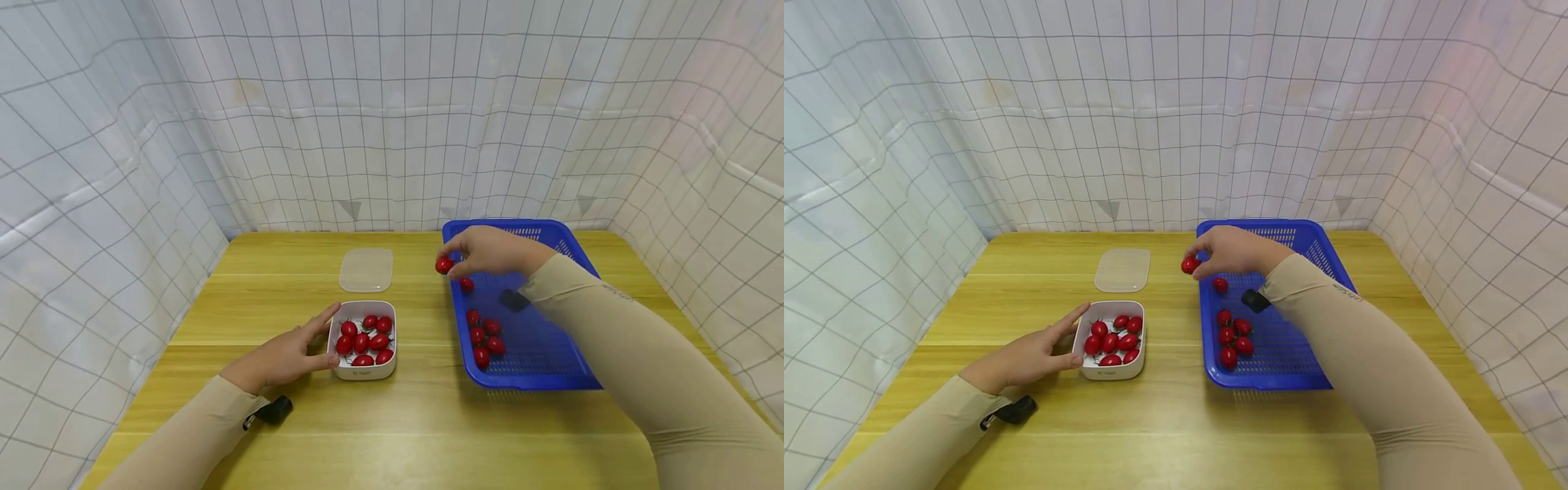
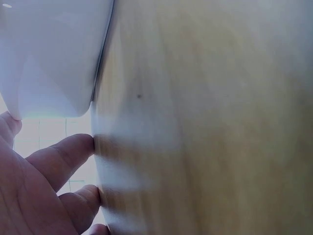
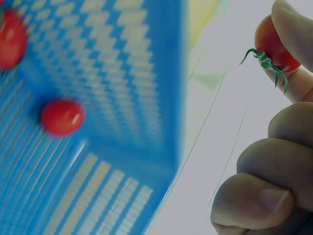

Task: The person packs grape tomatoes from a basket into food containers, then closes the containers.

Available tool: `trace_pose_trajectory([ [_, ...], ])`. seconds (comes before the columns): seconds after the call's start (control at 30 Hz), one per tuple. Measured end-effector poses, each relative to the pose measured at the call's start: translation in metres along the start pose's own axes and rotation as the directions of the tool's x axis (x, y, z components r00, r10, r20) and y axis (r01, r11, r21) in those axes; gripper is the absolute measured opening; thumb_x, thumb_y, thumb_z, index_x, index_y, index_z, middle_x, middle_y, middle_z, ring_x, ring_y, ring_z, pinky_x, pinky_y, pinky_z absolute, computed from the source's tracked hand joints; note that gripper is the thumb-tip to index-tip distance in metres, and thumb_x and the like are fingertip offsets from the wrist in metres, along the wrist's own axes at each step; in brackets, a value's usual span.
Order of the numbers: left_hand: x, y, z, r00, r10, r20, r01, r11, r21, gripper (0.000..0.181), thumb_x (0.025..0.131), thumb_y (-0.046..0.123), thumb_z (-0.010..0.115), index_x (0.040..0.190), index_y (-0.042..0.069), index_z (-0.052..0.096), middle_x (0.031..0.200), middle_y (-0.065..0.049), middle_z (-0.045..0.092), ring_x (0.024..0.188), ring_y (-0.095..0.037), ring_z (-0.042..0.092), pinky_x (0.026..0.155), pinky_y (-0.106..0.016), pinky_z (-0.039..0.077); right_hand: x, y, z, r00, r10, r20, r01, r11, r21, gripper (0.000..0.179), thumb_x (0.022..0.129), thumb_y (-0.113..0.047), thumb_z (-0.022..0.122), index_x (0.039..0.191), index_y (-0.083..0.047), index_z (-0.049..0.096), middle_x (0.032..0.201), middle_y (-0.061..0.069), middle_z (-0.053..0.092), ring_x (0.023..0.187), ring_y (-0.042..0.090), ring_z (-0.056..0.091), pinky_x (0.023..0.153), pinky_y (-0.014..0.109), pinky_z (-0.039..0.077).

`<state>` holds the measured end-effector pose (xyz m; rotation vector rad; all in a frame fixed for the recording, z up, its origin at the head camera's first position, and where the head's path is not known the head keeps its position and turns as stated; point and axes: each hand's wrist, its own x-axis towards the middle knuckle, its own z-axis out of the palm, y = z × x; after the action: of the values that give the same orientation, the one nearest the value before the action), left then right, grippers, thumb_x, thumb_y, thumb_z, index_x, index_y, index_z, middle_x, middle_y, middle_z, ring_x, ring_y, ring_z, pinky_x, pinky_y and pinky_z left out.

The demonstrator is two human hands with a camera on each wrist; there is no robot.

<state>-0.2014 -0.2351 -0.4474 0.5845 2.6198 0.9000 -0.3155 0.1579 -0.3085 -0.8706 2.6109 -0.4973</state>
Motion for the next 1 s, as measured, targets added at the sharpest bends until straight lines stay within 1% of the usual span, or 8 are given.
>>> trace_pose_trajectory([
  [0.07, 0.0, 0.0, 0.0, 1.0, 0.001, -0.001, -0.001, 1.0, 0.002, 0.102, 0.097, 0.057, 0.07, 0.171, 0.026, 0.009, 0.166, -0.014, 0.044, 0.155, -0.046, 0.035, 0.122, -0.071, 0.03, 0.003, -0.013, 0.003, 1.0, -0.01, 0.02, 0.01, 1.0, -0.006, 0.036, 0.095, -0.027, 0.079, 0.131, -0.019, 0.074, 0.078, -0.002, 0.058, 0.067, 0.014, 0.05, 0.063, 0.03, 0.043],
  [0.13, 0.0, 0.0, 0.0, 1.0, 0.0, -0.003, 0.0, 1.0, 0.007, 0.102, 0.097, 0.057, 0.07, 0.171, 0.026, 0.009, 0.166, -0.014, 0.043, 0.155, -0.046, 0.036, 0.122, -0.071, 0.03, 0.007, -0.027, 0.007, 0.999, -0.01, 0.045, 0.011, 1.0, -0.006, 0.037, 0.096, -0.029, 0.079, 0.131, -0.021, 0.074, 0.079, -0.002, 0.057, 0.063, 0.014, 0.051, 0.062, 0.03, 0.044],
  [0.23, 0.0, 0.0, -0.001, 1.0, 0.006, -0.006, -0.006, 1.0, 0.014, 0.102, 0.097, 0.058, 0.07, 0.171, 0.025, 0.009, 0.166, -0.014, 0.043, 0.155, -0.046, 0.036, 0.122, -0.07, 0.03, 0.012, -0.047, 0.013, 0.996, -0.045, 0.081, 0.048, 0.998, -0.038, 0.037, 0.096, -0.032, 0.079, 0.132, -0.022, 0.073, 0.082, -0.001, 0.058, 0.065, 0.013, 0.05, 0.062, 0.029, 0.044],
  [0.37, 0.0, 0.0, -0.001, 1.0, 0.012, -0.002, -0.012, 1.0, 0.007, 0.102, 0.097, 0.057, 0.07, 0.171, 0.024, 0.009, 0.167, -0.015, 0.042, 0.155, -0.046, 0.036, 0.122, -0.07, 0.03, 0.019, -0.07, 0.024, 0.986, -0.122, 0.117, 0.134, 0.986, -0.103, 0.035, 0.097, -0.032, 0.077, 0.131, -0.022, 0.073, 0.093, -0.004, 0.064, 0.081, 0.014, 0.054, 0.071, 0.029, 0.046],
  [0.5, 0.0, 0.0, -0.001, 1.0, 0.01, 0.005, -0.01, 1.0, -0.003, 0.101, 0.097, 0.057, 0.07, 0.171, 0.026, 0.009, 0.167, -0.015, 0.042, 0.155, -0.046, 0.035, 0.121, -0.071, 0.03, 0.025, -0.087, 0.034, 0.973, -0.176, 0.149, 0.199, 0.967, -0.156, 0.034, 0.098, -0.033, 0.076, 0.13, -0.022, 0.074, 0.103, -0.006, 0.071, 0.09, 0.016, 0.06, 0.081, 0.031, 0.052],
  [0.6, 0.001, -0.001, 0.0, 1.0, 0.009, 0.009, -0.009, 1.0, -0.007, 0.1, 0.098, 0.057, 0.069, 0.171, 0.028, 0.008, 0.167, -0.015, 0.042, 0.155, -0.046, 0.035, 0.121, -0.071, 0.03, 0.029, -0.096, 0.04, 0.969, -0.186, 0.165, 0.215, 0.961, -0.177, 0.034, 0.098, -0.034, 0.076, 0.131, -0.022, 0.074, 0.108, -0.008, 0.072, 0.095, 0.014, 0.061, 0.088, 0.032, 0.054],
  [0.83, 0.001, -0.002, 0.0, 1.0, 0.01, 0.005, -0.01, 1.0, 0.003, 0.099, 0.098, 0.057, 0.069, 0.171, 0.029, 0.008, 0.167, -0.014, 0.042, 0.154, -0.045, 0.037, 0.12, -0.071, 0.032, 0.035, -0.105, 0.048, 0.964, -0.188, 0.19, 0.221, 0.96, -0.17, 0.038, 0.099, -0.032, 0.075, 0.135, -0.021, 0.072, 0.111, -0.008, 0.073, 0.095, 0.014, 0.062, 0.089, 0.032, 0.055],
  [1.0, 0.001, -0.003, 0.0, 1.0, 0.01, 0.005, -0.01, 1.0, 0.006, 0.099, 0.098, 0.058, 0.068, 0.171, 0.029, 0.009, 0.167, -0.013, 0.042, 0.155, -0.045, 0.036, 0.12, -0.071, 0.032, 0.035, -0.106, 0.05, 0.96, -0.208, 0.185, 0.24, 0.956, -0.171, 0.041, 0.1, -0.032, 0.074, 0.139, -0.02, 0.07, 0.126, -0.004, 0.074, 0.108, 0.014, 0.066, 0.103, 0.035, 0.055],
])
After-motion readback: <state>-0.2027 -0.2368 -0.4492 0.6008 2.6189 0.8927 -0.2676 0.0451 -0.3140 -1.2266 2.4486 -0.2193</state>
